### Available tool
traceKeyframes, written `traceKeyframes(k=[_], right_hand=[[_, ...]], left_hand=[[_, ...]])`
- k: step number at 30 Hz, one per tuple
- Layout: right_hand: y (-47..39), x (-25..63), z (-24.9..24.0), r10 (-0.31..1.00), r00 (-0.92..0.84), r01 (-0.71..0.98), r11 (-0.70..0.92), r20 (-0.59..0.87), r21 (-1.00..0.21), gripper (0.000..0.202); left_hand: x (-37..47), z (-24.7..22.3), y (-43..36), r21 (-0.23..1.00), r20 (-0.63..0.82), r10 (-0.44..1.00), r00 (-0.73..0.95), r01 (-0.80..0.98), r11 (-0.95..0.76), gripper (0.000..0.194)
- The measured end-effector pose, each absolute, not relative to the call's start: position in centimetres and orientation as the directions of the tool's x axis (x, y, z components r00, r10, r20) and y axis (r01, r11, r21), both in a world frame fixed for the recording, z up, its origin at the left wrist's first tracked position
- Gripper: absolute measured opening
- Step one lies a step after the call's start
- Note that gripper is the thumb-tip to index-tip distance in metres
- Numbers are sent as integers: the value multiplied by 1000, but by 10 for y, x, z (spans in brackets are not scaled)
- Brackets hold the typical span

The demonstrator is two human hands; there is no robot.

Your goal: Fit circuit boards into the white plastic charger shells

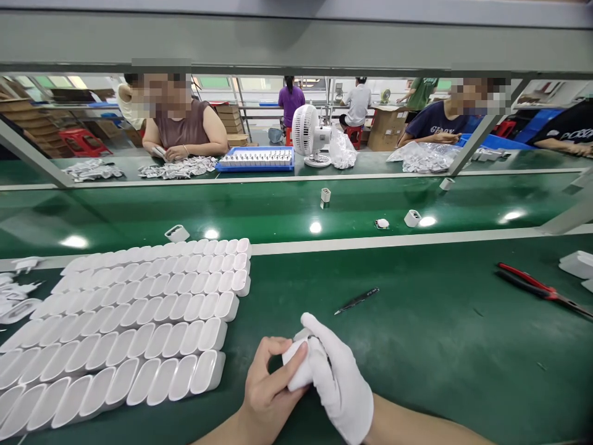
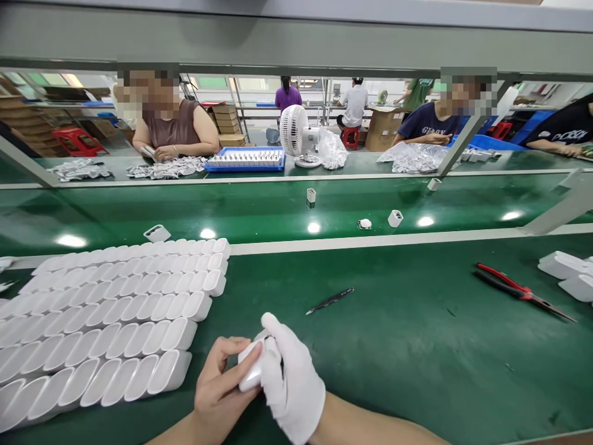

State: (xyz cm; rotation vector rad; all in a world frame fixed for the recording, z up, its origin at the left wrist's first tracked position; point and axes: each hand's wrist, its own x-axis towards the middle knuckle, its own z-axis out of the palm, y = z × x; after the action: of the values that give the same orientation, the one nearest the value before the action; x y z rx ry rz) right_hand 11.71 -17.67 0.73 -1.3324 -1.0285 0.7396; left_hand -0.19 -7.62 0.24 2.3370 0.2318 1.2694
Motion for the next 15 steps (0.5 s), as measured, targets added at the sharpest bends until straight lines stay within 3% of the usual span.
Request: traceKeyframes(k=[5,10,15], right_hand=[[-169,124,10,965,251,-93,98,72,-991,52],[-167,131,21,966,256,-126,76,41,-989,55],[-163,137,35,974,209,-431,10,-89,-902,66]], left_hand=[[0,6,-80,452,767,343,542,-76,-889,51],[1,8,-78,467,773,366,517,-75,-881,47],[1,7,-68,571,730,431,530,-126,-812,46]])
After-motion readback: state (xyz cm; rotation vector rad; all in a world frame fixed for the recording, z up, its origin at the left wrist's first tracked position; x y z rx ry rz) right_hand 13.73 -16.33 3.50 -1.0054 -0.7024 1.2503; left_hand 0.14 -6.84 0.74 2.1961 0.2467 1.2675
